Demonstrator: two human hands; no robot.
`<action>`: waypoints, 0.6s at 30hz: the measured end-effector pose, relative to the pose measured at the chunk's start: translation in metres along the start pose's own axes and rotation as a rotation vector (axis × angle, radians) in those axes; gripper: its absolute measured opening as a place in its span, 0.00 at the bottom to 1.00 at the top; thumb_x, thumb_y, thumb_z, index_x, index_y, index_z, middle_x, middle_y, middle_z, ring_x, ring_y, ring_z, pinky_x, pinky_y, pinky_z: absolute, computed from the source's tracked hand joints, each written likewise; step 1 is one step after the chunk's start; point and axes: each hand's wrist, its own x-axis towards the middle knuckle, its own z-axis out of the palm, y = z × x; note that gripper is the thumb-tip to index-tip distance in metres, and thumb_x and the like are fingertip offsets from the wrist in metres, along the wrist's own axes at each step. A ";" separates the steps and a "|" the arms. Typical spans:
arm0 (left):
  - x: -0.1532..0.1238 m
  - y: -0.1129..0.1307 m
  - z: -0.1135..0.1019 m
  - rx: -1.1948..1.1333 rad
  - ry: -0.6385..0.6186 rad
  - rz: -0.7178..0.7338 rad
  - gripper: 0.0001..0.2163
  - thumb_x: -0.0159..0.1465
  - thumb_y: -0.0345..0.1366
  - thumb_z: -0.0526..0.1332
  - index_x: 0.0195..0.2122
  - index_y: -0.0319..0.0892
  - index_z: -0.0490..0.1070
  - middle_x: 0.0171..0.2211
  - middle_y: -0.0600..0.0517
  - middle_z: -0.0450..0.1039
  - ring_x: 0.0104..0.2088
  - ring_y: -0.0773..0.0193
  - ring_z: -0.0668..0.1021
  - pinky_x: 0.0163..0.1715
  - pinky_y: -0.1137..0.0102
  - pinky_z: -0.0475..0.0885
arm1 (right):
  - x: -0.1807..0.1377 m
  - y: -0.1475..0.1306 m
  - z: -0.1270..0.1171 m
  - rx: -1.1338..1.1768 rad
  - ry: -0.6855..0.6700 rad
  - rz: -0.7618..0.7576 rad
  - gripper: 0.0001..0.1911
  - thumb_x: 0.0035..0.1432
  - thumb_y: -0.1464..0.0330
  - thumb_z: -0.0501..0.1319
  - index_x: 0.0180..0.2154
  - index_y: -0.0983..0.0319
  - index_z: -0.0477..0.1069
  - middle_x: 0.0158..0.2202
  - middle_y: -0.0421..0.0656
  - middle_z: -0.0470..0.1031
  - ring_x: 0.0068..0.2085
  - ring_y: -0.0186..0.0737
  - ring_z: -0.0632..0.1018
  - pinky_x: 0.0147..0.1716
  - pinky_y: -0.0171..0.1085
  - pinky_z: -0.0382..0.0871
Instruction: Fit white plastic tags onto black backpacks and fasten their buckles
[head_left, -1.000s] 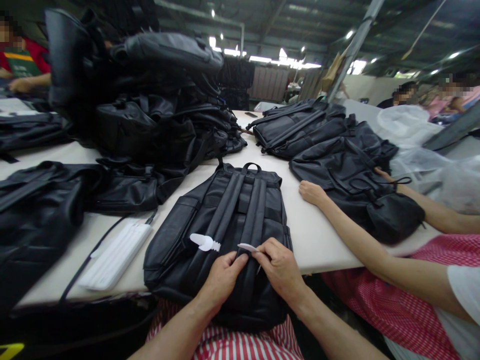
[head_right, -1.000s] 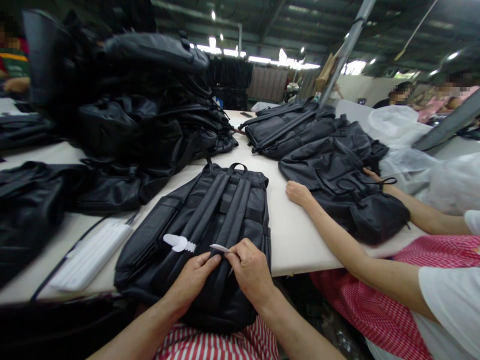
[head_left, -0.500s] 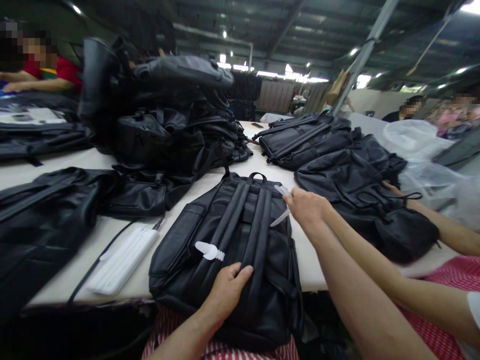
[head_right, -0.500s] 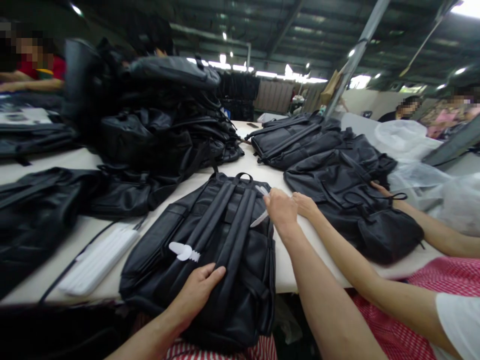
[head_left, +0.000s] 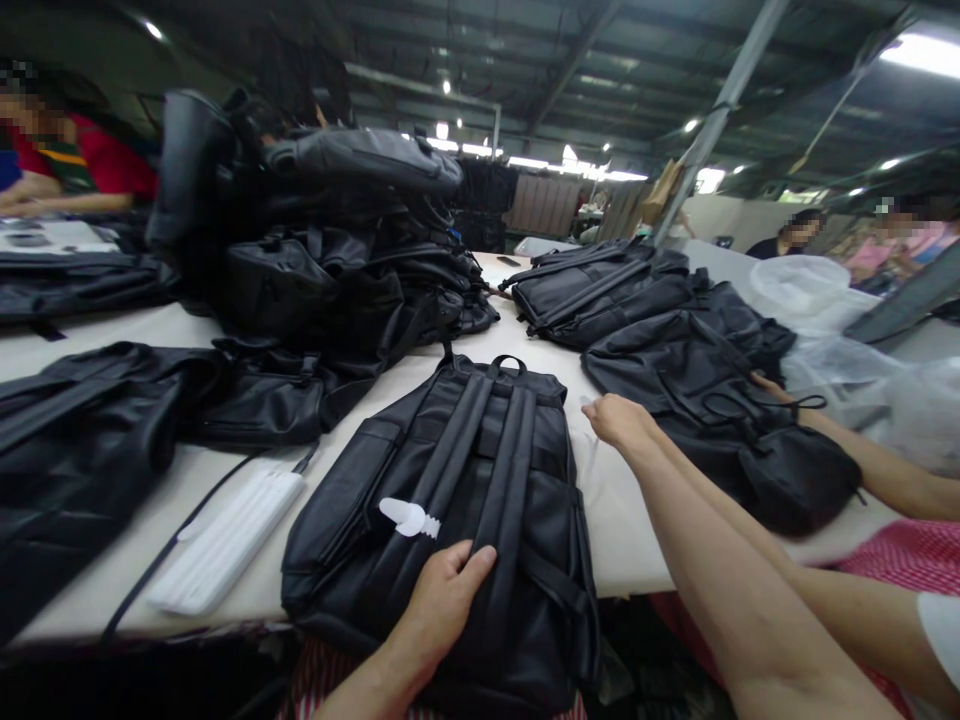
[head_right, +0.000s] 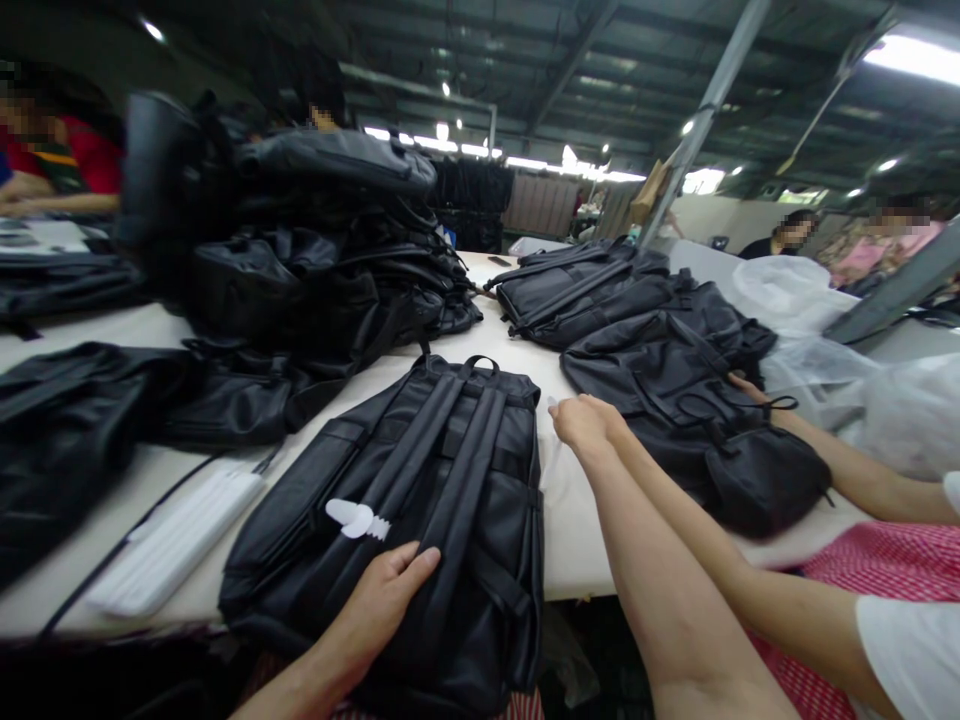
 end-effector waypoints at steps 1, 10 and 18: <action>0.000 0.000 0.000 0.000 0.000 -0.005 0.17 0.56 0.49 0.58 0.30 0.38 0.73 0.27 0.51 0.75 0.32 0.59 0.75 0.32 0.70 0.69 | -0.003 0.001 -0.004 0.011 0.002 -0.024 0.17 0.61 0.64 0.51 0.34 0.68 0.74 0.39 0.56 0.75 0.44 0.46 0.74 0.41 0.37 0.61; 0.000 0.000 0.000 -0.050 0.000 -0.052 0.18 0.55 0.48 0.59 0.36 0.38 0.74 0.31 0.50 0.77 0.35 0.58 0.77 0.36 0.69 0.70 | -0.118 -0.067 0.025 0.469 0.107 -0.483 0.14 0.63 0.67 0.46 0.44 0.58 0.69 0.38 0.43 0.73 0.40 0.38 0.74 0.40 0.35 0.64; -0.003 0.003 -0.002 -0.235 -0.024 -0.110 0.16 0.56 0.46 0.60 0.37 0.39 0.74 0.31 0.50 0.77 0.31 0.63 0.77 0.37 0.70 0.72 | -0.133 -0.069 0.025 1.116 -0.027 -0.261 0.13 0.58 0.66 0.51 0.39 0.61 0.71 0.25 0.38 0.70 0.27 0.34 0.71 0.29 0.33 0.66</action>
